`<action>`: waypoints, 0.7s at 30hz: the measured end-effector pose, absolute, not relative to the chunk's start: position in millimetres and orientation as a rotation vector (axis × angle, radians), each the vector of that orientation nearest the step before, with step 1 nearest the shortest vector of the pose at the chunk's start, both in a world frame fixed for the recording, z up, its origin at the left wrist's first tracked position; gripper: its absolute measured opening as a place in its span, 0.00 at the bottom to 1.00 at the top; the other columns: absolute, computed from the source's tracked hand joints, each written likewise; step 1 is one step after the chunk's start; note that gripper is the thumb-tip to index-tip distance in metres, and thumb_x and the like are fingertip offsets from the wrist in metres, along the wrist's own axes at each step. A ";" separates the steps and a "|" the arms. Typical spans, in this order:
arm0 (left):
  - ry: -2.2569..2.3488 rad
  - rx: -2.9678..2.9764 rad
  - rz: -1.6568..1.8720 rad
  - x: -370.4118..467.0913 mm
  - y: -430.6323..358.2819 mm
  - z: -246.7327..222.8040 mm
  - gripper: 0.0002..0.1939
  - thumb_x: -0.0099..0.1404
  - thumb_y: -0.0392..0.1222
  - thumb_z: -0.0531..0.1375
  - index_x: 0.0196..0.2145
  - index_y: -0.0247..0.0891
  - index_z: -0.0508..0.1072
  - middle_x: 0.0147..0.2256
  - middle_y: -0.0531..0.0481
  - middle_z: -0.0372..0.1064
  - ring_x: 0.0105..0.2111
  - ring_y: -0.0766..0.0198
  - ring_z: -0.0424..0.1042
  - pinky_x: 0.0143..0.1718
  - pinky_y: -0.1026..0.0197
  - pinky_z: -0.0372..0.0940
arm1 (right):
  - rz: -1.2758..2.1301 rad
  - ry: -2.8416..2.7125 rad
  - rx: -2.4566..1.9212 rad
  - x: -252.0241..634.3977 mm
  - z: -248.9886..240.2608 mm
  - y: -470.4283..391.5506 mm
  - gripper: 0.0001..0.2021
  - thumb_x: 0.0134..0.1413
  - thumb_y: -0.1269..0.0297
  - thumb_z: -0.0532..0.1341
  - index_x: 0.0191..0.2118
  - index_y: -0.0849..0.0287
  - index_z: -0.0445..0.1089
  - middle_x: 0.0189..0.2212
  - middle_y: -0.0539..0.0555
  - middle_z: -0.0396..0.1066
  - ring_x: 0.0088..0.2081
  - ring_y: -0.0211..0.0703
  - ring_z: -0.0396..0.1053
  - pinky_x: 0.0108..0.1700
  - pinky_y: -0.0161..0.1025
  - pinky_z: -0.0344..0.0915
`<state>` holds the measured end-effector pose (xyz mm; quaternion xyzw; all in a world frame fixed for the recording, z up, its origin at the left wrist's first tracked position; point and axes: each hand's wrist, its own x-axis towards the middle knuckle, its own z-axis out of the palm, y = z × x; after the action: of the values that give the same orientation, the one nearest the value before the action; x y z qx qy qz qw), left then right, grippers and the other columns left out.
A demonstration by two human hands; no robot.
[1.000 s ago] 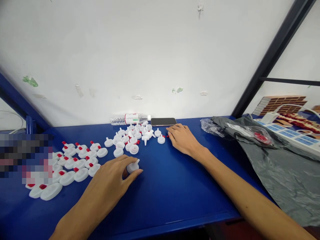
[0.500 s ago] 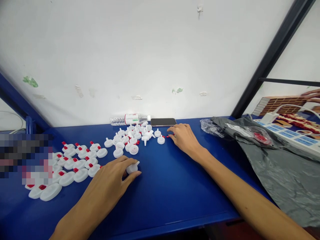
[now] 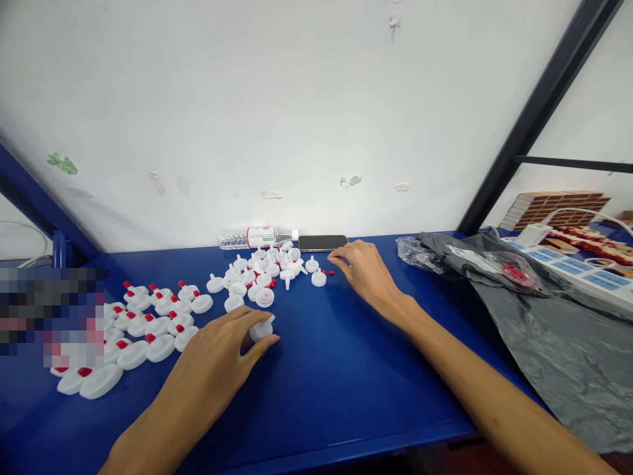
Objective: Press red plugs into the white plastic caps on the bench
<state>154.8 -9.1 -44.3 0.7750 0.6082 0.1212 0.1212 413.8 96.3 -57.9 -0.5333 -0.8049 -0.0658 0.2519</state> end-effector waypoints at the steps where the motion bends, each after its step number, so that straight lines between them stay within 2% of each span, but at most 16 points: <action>1: 1.785 2.251 0.389 154.8 -9.5 -43.3 0.17 0.71 0.43 0.60 0.57 0.44 0.74 0.49 0.48 0.77 0.47 0.51 0.76 0.44 0.53 0.67 | -0.124 -2.157 -1.406 408.1 -53.6 89.9 0.10 0.69 0.64 0.59 0.45 0.56 0.79 0.44 0.54 0.81 0.45 0.51 0.76 0.48 0.44 0.68; 3: 1.789 2.230 0.451 154.6 -10.3 -41.7 0.19 0.71 0.44 0.61 0.58 0.43 0.73 0.47 0.48 0.77 0.47 0.52 0.76 0.45 0.53 0.67 | 0.135 -2.058 -1.258 394.2 -46.9 75.2 0.08 0.68 0.60 0.61 0.44 0.54 0.78 0.43 0.51 0.81 0.44 0.47 0.77 0.47 0.41 0.69; 6: 1.768 2.233 0.513 154.4 -11.4 -40.5 0.17 0.71 0.45 0.61 0.56 0.43 0.75 0.43 0.49 0.78 0.43 0.53 0.77 0.42 0.54 0.66 | 0.643 -1.936 -1.033 372.5 -42.5 53.8 0.06 0.63 0.58 0.66 0.40 0.53 0.79 0.40 0.50 0.81 0.42 0.45 0.77 0.46 0.40 0.70; 9: 1.759 2.242 0.521 154.4 -11.7 -40.9 0.15 0.71 0.46 0.61 0.53 0.43 0.77 0.42 0.49 0.78 0.41 0.53 0.77 0.41 0.54 0.65 | 0.938 -1.910 -0.920 358.2 -43.1 40.1 0.09 0.62 0.57 0.67 0.44 0.53 0.79 0.41 0.52 0.80 0.44 0.46 0.77 0.48 0.41 0.71; 13: 1.741 2.227 0.513 154.7 -11.4 -42.2 0.15 0.71 0.45 0.61 0.53 0.43 0.77 0.42 0.49 0.78 0.41 0.53 0.77 0.42 0.53 0.65 | 1.008 -1.951 -0.864 354.5 -45.0 35.2 0.11 0.66 0.57 0.63 0.49 0.50 0.79 0.47 0.52 0.80 0.48 0.47 0.76 0.50 0.43 0.70; 21: 1.702 2.210 0.535 156.8 -11.4 -40.4 0.13 0.70 0.45 0.62 0.51 0.46 0.78 0.41 0.51 0.78 0.41 0.54 0.76 0.41 0.54 0.64 | 1.052 -1.847 -0.895 348.8 -46.9 34.8 0.06 0.59 0.59 0.69 0.38 0.53 0.81 0.38 0.50 0.81 0.42 0.43 0.77 0.47 0.39 0.71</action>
<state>156.8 -11.4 -40.4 0.7693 0.5925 0.1863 0.1500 348.8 34.8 -46.9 -0.3546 -0.7320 0.4170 0.4057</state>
